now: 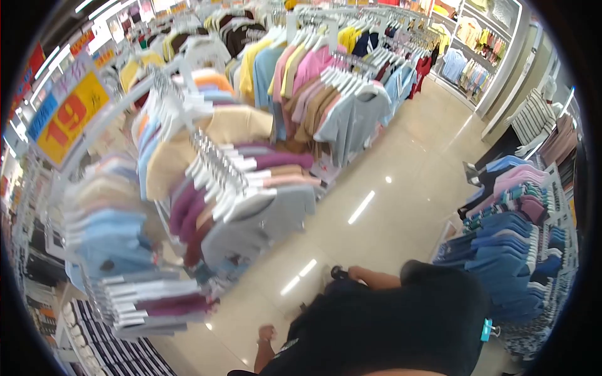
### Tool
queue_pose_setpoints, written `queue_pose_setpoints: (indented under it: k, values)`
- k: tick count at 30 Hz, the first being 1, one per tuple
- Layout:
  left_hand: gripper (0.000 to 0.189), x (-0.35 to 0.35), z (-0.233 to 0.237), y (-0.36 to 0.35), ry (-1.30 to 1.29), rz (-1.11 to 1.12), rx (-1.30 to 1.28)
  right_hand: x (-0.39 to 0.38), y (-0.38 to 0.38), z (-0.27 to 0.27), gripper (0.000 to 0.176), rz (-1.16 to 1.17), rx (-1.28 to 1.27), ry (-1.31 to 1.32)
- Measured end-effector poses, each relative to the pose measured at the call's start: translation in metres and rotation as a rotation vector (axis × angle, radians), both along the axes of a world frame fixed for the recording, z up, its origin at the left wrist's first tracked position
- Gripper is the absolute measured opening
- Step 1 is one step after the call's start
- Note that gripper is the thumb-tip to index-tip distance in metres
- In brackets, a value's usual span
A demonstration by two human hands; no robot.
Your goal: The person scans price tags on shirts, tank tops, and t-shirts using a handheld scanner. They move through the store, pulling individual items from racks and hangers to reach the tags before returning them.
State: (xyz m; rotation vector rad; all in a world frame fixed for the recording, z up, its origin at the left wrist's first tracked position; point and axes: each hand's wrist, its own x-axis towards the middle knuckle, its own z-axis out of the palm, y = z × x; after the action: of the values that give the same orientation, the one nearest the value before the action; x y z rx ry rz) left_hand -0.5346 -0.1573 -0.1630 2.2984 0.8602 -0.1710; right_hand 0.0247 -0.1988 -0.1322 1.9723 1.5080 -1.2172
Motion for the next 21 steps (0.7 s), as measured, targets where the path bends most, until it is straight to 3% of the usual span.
queue_pose_setpoints:
  k: [1,2,4,7,8,9,11,12,15,17,19,21]
  values:
    - [0.029,0.016,0.006,0.007,0.317,0.001,-0.256,0.006,0.01,0.034,0.04,-0.115,-0.02,0.065]
    - [0.03,0.03,0.014,0.018,0.399,0.033,-0.317,0.023,0.016,-0.009,0.039,-0.179,-0.101,0.128]
    - [0.033,0.062,0.019,0.041,0.442,0.14,-0.364,0.05,0.012,0.03,0.023,-0.615,-0.049,0.415]
    - [0.038,0.129,0.009,0.08,0.485,0.24,-0.385,0.09,0.004,0.09,0.02,-0.958,0.026,0.473]
    - [0.039,0.153,0.003,0.091,0.488,0.24,-0.374,0.102,0.002,0.117,0.021,-1.101,-0.052,0.421]
    - [0.041,0.181,-0.002,0.101,0.487,0.227,-0.36,0.127,-0.014,0.11,0.019,-0.875,0.083,0.444]
    - [0.044,0.244,-0.017,0.125,0.463,0.196,-0.312,0.171,-0.029,0.141,0.017,-0.811,0.115,0.428]
    - [0.045,0.281,-0.028,0.135,0.437,0.182,-0.267,0.181,-0.03,0.188,0.016,-0.982,0.013,0.398]
    - [0.04,0.388,-0.035,0.153,0.126,0.429,-0.342,0.233,-0.069,0.156,0.02,-1.309,-0.04,0.321]
    - [0.037,0.45,0.003,0.154,0.005,0.577,-0.701,0.264,-0.105,0.1,0.023,-1.455,0.025,0.299]
    - [0.034,0.5,0.017,0.154,-0.14,0.337,-0.569,0.269,-0.131,0.078,0.024,-1.672,0.081,0.414]
    - [0.035,0.525,0.031,0.161,-0.085,0.198,-0.636,0.26,-0.149,0.073,0.025,-1.775,0.072,0.426]
